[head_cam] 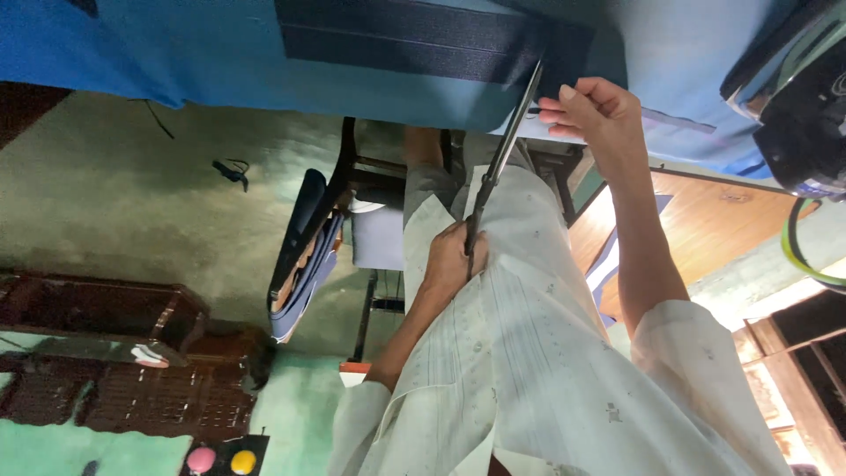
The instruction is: The person uses large shears to cut a long strip of dark blue fabric laid out on a blue worktable. They periodically lift and reposition the cut fabric pieces to continue cutting along the marked lines.
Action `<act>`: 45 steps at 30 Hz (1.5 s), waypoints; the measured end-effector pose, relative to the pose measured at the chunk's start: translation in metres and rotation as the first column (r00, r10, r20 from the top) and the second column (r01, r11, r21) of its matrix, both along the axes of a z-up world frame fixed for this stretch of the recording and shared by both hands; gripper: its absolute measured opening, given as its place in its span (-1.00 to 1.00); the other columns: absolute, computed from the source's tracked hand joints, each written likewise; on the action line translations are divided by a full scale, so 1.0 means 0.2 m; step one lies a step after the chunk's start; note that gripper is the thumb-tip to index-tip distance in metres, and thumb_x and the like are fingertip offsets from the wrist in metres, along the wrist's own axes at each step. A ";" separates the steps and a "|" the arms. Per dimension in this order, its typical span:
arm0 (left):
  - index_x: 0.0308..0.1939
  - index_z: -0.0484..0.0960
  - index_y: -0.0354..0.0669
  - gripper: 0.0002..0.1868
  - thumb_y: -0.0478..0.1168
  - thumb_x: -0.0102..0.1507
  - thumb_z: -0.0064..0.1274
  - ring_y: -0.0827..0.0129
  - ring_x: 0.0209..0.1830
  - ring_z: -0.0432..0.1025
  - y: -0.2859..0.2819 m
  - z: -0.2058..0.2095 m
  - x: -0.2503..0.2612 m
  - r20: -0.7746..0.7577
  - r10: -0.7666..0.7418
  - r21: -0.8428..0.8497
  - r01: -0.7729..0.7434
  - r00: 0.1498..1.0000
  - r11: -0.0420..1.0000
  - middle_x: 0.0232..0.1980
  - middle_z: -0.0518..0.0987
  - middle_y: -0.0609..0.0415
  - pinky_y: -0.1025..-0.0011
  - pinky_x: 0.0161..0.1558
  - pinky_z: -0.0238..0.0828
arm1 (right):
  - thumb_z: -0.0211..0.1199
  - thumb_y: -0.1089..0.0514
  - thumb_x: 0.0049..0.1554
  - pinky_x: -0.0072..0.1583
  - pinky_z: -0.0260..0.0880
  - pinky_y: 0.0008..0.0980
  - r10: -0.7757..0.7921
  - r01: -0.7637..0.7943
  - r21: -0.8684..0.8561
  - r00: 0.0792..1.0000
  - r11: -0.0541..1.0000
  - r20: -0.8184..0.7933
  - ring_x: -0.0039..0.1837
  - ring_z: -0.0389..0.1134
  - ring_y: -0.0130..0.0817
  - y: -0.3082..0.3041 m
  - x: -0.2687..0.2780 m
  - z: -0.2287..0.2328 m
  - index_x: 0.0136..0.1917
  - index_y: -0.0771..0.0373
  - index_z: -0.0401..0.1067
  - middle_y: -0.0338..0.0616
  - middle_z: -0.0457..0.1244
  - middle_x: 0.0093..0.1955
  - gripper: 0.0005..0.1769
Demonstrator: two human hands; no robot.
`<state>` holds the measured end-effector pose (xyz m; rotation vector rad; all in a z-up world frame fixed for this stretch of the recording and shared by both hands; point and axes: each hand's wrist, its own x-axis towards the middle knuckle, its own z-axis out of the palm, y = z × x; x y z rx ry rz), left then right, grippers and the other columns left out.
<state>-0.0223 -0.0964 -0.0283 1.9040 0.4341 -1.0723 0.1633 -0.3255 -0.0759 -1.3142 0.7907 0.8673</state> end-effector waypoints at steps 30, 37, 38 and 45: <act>-0.52 0.46 -0.23 -0.68 -0.17 0.31 -0.06 0.26 -0.49 0.44 -0.19 -0.08 0.01 -0.036 0.083 0.074 -0.080 0.996 0.994 -0.49 0.52 0.04 0.31 -0.34 0.36 | 0.33 -0.04 0.23 0.14 0.70 -0.18 -0.069 0.070 0.096 0.998 0.993 -0.011 0.15 0.56 -0.12 -0.07 -0.07 -0.10 -0.03 0.09 0.39 0.05 0.44 0.06 -0.77; -0.60 0.43 -0.15 -0.62 -0.16 0.32 0.02 0.08 -0.61 0.40 -0.19 -0.08 -0.01 0.083 0.107 0.076 -0.113 0.991 0.991 -0.64 0.40 -0.08 0.33 -0.49 0.34 | 0.35 0.14 0.26 0.12 0.64 -0.13 -0.209 0.220 0.130 0.973 0.967 -0.094 0.15 0.50 -0.13 -0.05 -0.06 -0.11 -0.07 0.17 0.39 0.05 0.44 0.07 -0.84; -0.52 0.47 -0.23 -0.66 -0.14 0.30 0.04 -0.11 -0.52 0.42 -0.20 -0.09 0.00 0.062 0.101 0.081 -0.106 0.993 0.991 -0.57 0.43 -0.19 0.17 -0.45 0.35 | 0.35 0.14 0.26 0.12 0.64 -0.14 -0.207 0.218 0.135 0.974 0.967 -0.090 0.15 0.50 -0.13 -0.06 -0.07 -0.11 -0.06 0.16 0.39 0.05 0.44 0.07 -0.84; -0.38 0.50 -0.30 -0.68 -0.11 0.35 -0.03 -0.19 -0.37 0.47 -0.25 -0.06 0.16 0.005 0.112 0.075 -0.112 0.994 0.991 -0.44 0.44 -0.23 0.09 -0.31 0.41 | 0.33 0.17 0.27 0.12 0.63 -0.12 -0.211 0.222 0.147 0.973 0.964 -0.092 0.14 0.50 -0.11 -0.07 -0.10 -0.14 -0.07 0.17 0.38 0.06 0.44 0.07 -0.85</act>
